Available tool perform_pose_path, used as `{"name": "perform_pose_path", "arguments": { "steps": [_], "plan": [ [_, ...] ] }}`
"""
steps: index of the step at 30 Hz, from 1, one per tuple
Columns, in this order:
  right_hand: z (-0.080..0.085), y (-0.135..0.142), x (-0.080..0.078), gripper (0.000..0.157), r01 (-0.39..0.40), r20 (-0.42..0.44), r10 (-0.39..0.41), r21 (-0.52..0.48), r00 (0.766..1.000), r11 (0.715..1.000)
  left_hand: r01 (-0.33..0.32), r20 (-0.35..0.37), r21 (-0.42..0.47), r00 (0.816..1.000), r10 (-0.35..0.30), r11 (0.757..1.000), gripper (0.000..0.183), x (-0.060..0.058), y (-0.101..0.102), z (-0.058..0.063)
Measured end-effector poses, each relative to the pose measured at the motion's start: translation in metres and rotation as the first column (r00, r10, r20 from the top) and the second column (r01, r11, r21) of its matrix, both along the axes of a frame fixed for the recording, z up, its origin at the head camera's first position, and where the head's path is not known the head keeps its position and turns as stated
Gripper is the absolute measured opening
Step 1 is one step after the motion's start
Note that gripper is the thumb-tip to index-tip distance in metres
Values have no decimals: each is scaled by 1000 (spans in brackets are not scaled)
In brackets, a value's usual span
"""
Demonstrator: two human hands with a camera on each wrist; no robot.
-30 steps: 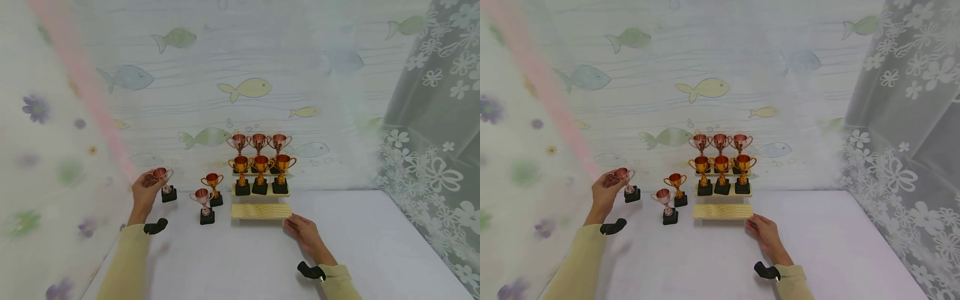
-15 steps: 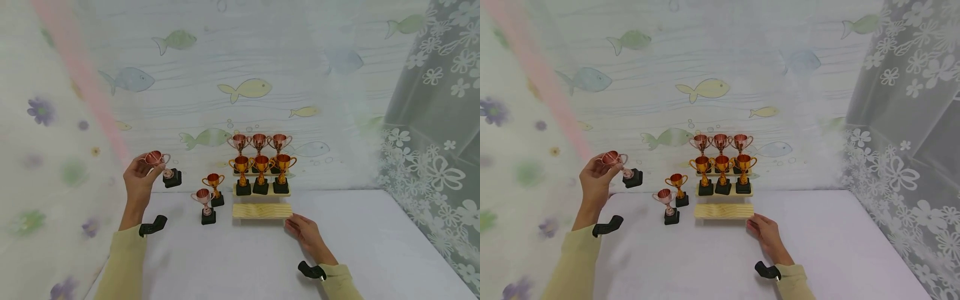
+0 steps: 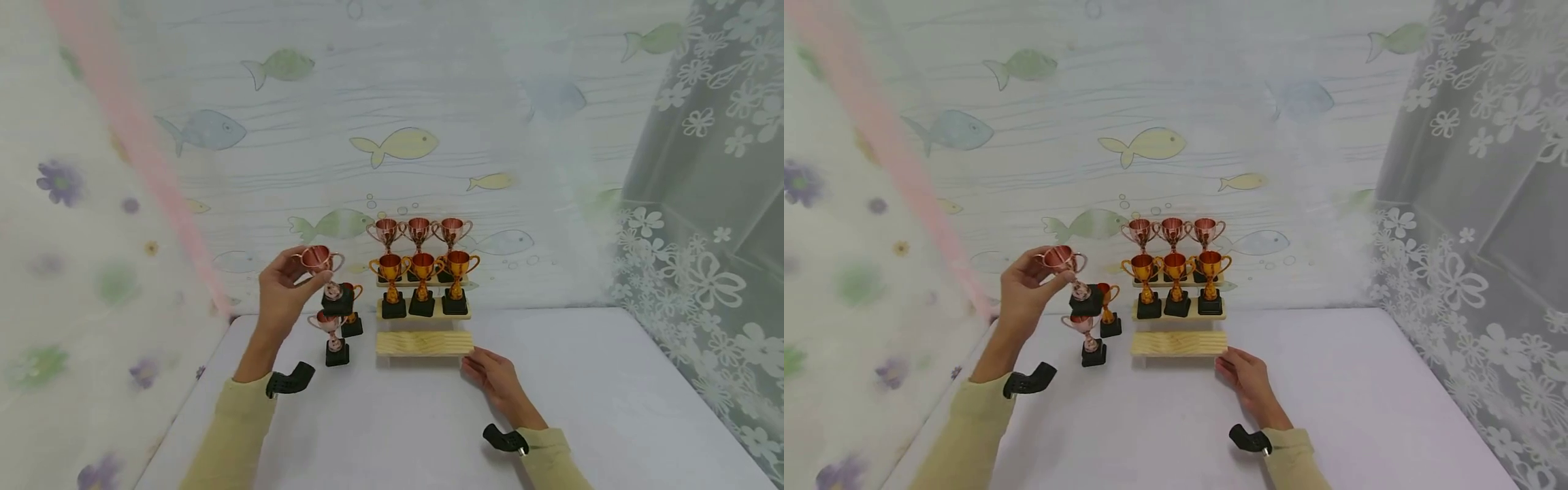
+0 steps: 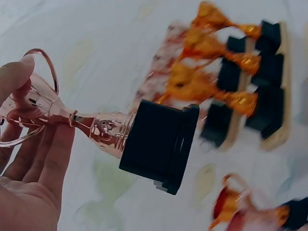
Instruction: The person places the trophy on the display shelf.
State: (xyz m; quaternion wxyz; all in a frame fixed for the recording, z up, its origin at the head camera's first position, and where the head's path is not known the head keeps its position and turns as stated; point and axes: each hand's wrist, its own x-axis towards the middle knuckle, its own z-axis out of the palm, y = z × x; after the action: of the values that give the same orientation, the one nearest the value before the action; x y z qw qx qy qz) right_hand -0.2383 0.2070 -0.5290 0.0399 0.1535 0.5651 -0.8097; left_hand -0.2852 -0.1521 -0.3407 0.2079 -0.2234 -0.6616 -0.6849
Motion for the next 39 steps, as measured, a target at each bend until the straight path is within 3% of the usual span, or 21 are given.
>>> {"name": "perform_pose_path", "arguments": {
  "steps": [8, 17, 26, 39],
  "plan": [
    [-4, 1, -2, 51, 1, -15, -1, -7, 1000, 1000, 68, 31, -61, 997, -67, 996, 47, -3, 73, -55],
    [-3, 0, -3, 51, 2, 0, -2, 1, 1000, 1000, 197, 109, -34, 975, -192, 980, 48, 1, 144, -96],
    [-4, 2, -1, 54, -10, 6, 10, -15, 1000, 1000, 161, 164, 4, 974, -159, 987, 46, -1, 187, -113],
    [-9, 3, -3, 51, -6, -28, 6, -29, 1000, 1000, 149, 206, 49, 966, -155, 988, 48, -8, 213, -121]
  ]
}}
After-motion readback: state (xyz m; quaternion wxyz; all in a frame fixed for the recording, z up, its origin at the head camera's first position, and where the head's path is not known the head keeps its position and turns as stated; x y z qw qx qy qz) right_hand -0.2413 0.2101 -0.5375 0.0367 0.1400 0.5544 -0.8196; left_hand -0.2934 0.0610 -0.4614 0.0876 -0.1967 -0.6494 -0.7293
